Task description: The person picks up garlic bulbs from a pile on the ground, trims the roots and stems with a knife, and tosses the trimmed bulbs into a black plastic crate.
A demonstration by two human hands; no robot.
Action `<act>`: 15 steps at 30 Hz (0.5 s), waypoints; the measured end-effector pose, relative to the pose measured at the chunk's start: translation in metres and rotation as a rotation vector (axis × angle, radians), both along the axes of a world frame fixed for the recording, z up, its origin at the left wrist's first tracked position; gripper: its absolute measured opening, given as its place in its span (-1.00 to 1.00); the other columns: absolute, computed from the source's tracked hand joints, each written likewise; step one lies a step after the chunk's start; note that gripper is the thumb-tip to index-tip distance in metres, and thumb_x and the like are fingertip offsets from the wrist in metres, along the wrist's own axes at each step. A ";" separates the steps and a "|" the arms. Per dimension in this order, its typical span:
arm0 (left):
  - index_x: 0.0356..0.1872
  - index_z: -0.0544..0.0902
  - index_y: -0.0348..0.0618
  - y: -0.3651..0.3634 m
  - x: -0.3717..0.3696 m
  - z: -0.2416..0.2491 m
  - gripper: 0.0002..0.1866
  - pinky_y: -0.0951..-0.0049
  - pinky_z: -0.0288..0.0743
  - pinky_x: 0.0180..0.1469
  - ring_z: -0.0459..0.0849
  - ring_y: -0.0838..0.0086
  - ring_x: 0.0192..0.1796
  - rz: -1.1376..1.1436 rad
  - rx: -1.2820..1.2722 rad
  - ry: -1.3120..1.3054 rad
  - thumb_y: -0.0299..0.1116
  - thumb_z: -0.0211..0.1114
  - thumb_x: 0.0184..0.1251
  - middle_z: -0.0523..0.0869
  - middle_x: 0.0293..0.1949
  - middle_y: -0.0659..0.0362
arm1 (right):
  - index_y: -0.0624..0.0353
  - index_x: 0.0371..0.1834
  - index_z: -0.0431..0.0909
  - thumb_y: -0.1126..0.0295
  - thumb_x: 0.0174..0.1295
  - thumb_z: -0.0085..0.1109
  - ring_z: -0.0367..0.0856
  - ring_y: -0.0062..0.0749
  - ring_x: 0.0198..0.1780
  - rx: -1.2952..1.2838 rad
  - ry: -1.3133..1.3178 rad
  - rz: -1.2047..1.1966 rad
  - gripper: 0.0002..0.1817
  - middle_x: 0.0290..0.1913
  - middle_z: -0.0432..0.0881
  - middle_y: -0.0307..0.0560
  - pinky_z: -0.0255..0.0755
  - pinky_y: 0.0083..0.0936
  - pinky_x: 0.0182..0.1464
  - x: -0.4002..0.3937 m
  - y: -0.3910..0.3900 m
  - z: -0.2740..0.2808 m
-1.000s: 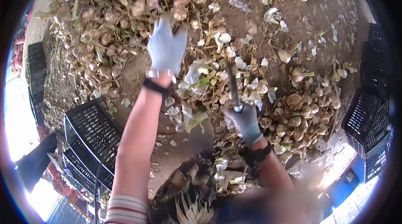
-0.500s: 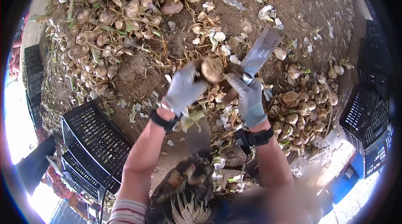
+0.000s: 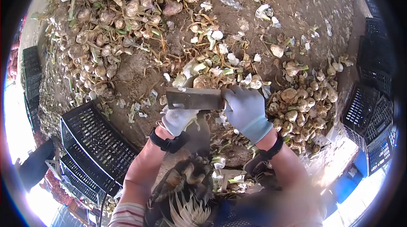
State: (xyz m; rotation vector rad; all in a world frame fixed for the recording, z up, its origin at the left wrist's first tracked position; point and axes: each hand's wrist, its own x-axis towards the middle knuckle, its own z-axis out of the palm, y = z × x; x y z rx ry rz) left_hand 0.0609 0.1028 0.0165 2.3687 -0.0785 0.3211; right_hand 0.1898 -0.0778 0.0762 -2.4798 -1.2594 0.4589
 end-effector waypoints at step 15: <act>0.36 0.36 -0.25 0.012 0.015 0.047 -0.30 0.44 0.62 -0.08 0.67 0.56 -0.12 0.232 -0.617 0.537 -0.47 0.47 0.20 0.71 -0.10 0.16 | 0.01 -0.23 0.61 0.33 0.14 0.25 0.66 -0.13 -0.42 0.098 0.108 -0.054 -0.85 -0.46 0.59 -0.13 0.49 -0.24 -0.31 -0.015 0.006 0.014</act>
